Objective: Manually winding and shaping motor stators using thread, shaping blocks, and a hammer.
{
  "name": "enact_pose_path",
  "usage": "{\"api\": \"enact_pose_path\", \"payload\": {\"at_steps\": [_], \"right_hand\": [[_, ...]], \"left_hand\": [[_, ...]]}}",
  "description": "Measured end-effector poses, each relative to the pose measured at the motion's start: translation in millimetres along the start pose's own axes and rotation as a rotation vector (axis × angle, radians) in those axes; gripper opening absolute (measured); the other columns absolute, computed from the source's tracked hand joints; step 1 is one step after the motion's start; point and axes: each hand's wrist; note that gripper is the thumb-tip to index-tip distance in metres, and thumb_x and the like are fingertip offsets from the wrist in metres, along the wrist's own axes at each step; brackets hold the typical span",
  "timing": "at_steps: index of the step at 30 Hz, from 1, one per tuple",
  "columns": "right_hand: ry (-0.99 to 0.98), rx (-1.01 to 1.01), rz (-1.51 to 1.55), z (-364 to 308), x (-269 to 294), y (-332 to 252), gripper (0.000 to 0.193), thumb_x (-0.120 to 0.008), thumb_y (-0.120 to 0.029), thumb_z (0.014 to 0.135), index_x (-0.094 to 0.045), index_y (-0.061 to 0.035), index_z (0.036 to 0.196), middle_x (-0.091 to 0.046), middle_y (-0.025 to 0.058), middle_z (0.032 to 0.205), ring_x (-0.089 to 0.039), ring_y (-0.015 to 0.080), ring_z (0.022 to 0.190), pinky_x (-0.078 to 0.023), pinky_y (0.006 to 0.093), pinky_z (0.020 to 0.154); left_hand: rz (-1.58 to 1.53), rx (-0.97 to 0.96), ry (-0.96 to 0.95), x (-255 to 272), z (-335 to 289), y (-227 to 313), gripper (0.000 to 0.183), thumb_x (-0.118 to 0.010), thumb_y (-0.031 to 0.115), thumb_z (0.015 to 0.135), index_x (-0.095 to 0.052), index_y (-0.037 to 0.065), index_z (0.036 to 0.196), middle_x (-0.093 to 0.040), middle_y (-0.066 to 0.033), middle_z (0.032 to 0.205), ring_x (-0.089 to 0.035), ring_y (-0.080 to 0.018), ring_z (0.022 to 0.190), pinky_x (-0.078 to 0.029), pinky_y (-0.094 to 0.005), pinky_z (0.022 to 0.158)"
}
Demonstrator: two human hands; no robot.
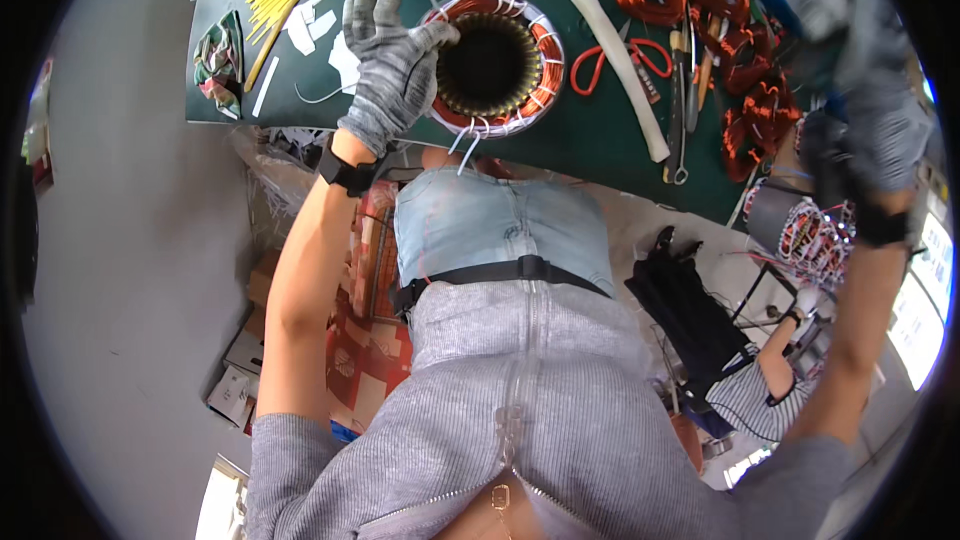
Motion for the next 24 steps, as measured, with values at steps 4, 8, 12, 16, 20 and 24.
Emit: {"api": "enact_pose_path", "payload": {"at_steps": [4,8,12,16,20,24], "right_hand": [[-0.321,0.336,-0.978,-81.4,-55.9,54.5,0.035,-0.043,-0.032,0.095,-0.055,-0.0049,0.113,-0.06,0.0059,0.099,-0.056,0.0111,0.082,-0.049,0.0227,0.076],[-0.279,-0.38,-0.309,-26.7,4.9,-20.9,0.033,-0.044,-0.024,0.094,-0.05,-0.0055,0.121,-0.06,0.0045,0.105,-0.061,0.0161,0.084,-0.052,0.0283,0.074],[-0.084,-0.003,0.257,21.3,-6.5,-8.8,0.03,-0.046,-0.03,0.094,-0.054,-0.0029,0.102,-0.056,0.0054,0.074,-0.058,0.0171,0.068,-0.052,0.0305,0.058],[-0.344,0.37,-0.934,-64.4,-66.9,62.8,0.032,-0.049,-0.028,0.091,-0.054,-0.0027,0.11,-0.06,0.0052,0.084,-0.058,0.0171,0.07,-0.05,0.0309,0.063],[-0.546,0.219,-0.666,-24.4,-2.7,-23.6,0.032,-0.043,-0.02,0.093,-0.05,0.0002,0.117,-0.055,0.0102,0.115,-0.055,0.0156,0.095,-0.046,0.0276,0.081],[0.213,0.125,0.008,-13.5,28.8,-42.9,0.031,-0.046,-0.018,0.091,-0.049,0.0002,0.115,-0.055,0.0074,0.106,-0.054,0.0135,0.09,-0.045,0.0255,0.076]], "left_hand": [[0.028,-0.172,-0.135,-1.5,35.0,8.4,0.027,-0.061,0.011,0.068,-0.067,0.03,0.086,-0.032,-0.0115,0.142,-0.022,-0.0358,0.132,-0.01,-0.0484,0.108],[0.033,-0.183,-0.238,18.2,44.4,-3.6,0.017,-0.058,0.025,0.077,-0.066,0.022,0.093,-0.037,-0.0136,0.138,-0.027,-0.0383,0.13,-0.014,-0.0529,0.107],[-0.01,-0.27,-0.315,25.0,51.9,-13.5,0.016,-0.06,0.023,0.074,-0.066,0.024,0.088,-0.037,-0.0148,0.137,-0.028,-0.0402,0.127,-0.014,-0.0542,0.106],[0.0,-0.516,-0.441,13.7,84.6,-14.7,0.022,-0.052,0.024,0.082,-0.066,0.024,0.099,-0.037,-0.0145,0.138,-0.029,-0.0404,0.129,-0.014,-0.0547,0.106],[0.254,-0.276,-0.358,26.7,57.4,10.5,0.028,-0.055,0.024,0.076,-0.066,0.029,0.101,-0.039,-0.0124,0.137,-0.028,-0.0341,0.13,-0.011,-0.0535,0.107],[0.251,0.005,-0.35,20.7,29.6,25.4,0.032,-0.055,0.028,0.079,-0.063,0.029,0.11,-0.035,-0.0089,0.141,-0.024,-0.0337,0.133,-0.006,-0.0552,0.108]]}}
Point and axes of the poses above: each hand's wrist, its own z-axis towards the middle knuckle, its own x-axis out of the back of the hand, y = z × x
